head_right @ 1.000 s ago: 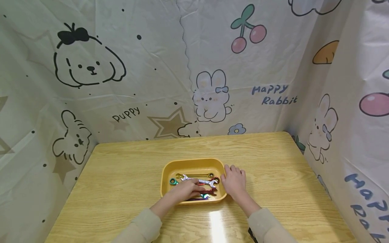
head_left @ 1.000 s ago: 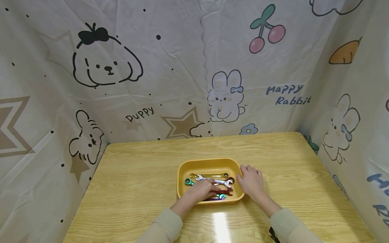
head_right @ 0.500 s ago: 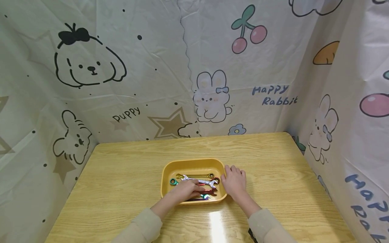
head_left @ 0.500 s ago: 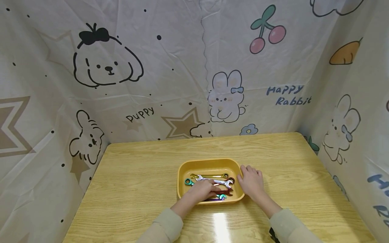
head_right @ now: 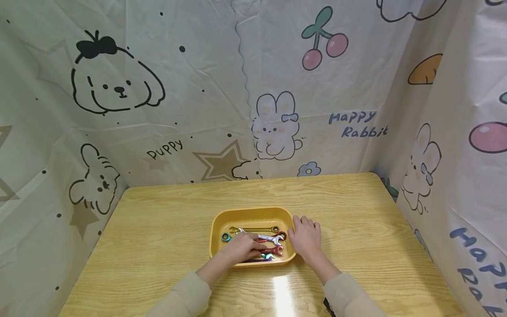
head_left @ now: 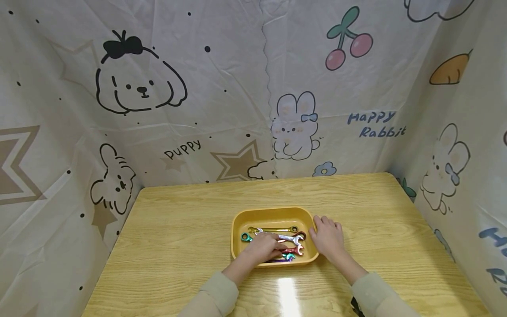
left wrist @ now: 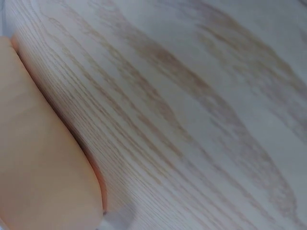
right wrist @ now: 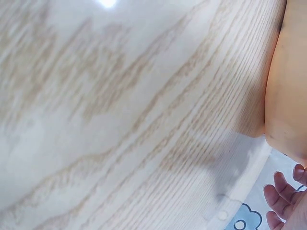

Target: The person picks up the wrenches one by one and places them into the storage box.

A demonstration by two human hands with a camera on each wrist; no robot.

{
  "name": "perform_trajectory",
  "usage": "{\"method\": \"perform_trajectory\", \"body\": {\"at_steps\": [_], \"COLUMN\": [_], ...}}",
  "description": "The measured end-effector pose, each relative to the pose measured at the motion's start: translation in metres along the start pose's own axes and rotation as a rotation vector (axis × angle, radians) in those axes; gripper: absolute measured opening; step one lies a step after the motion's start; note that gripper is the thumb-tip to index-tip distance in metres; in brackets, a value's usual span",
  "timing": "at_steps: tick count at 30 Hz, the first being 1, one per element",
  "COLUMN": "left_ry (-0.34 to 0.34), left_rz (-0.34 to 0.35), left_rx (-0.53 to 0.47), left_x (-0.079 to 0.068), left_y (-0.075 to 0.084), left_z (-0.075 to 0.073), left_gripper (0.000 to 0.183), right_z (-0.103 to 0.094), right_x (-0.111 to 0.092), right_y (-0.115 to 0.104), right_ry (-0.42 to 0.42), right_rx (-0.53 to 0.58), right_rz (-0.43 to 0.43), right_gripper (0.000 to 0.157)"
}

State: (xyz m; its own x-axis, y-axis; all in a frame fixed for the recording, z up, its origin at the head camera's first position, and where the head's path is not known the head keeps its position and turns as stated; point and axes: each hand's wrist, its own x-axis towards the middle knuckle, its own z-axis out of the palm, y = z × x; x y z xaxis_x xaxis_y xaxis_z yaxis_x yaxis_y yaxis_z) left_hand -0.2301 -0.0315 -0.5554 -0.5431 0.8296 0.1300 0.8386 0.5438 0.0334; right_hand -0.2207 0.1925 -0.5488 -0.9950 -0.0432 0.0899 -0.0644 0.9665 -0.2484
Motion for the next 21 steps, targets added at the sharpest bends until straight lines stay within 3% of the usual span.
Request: {"method": "perform_trajectory", "body": {"at_steps": [16, 21], "left_ry": [-0.025, -0.039], "left_rz": [-0.034, -0.048], "left_rx": [-0.040, -0.099], "left_x": [-0.0009, -0.0017], "left_y": [-0.0019, -0.0033], "left_z": [0.0009, -0.0006], "left_gripper": [0.018, 0.020], "right_z": [0.0008, 0.0014], "right_x": [-0.0003, -0.0008], "right_y": [0.0001, 0.0007], "right_ry": [0.005, 0.006], "right_rx": [-0.001, 0.010], "right_rz": [0.000, 0.003], "right_gripper": [0.038, 0.038]}}
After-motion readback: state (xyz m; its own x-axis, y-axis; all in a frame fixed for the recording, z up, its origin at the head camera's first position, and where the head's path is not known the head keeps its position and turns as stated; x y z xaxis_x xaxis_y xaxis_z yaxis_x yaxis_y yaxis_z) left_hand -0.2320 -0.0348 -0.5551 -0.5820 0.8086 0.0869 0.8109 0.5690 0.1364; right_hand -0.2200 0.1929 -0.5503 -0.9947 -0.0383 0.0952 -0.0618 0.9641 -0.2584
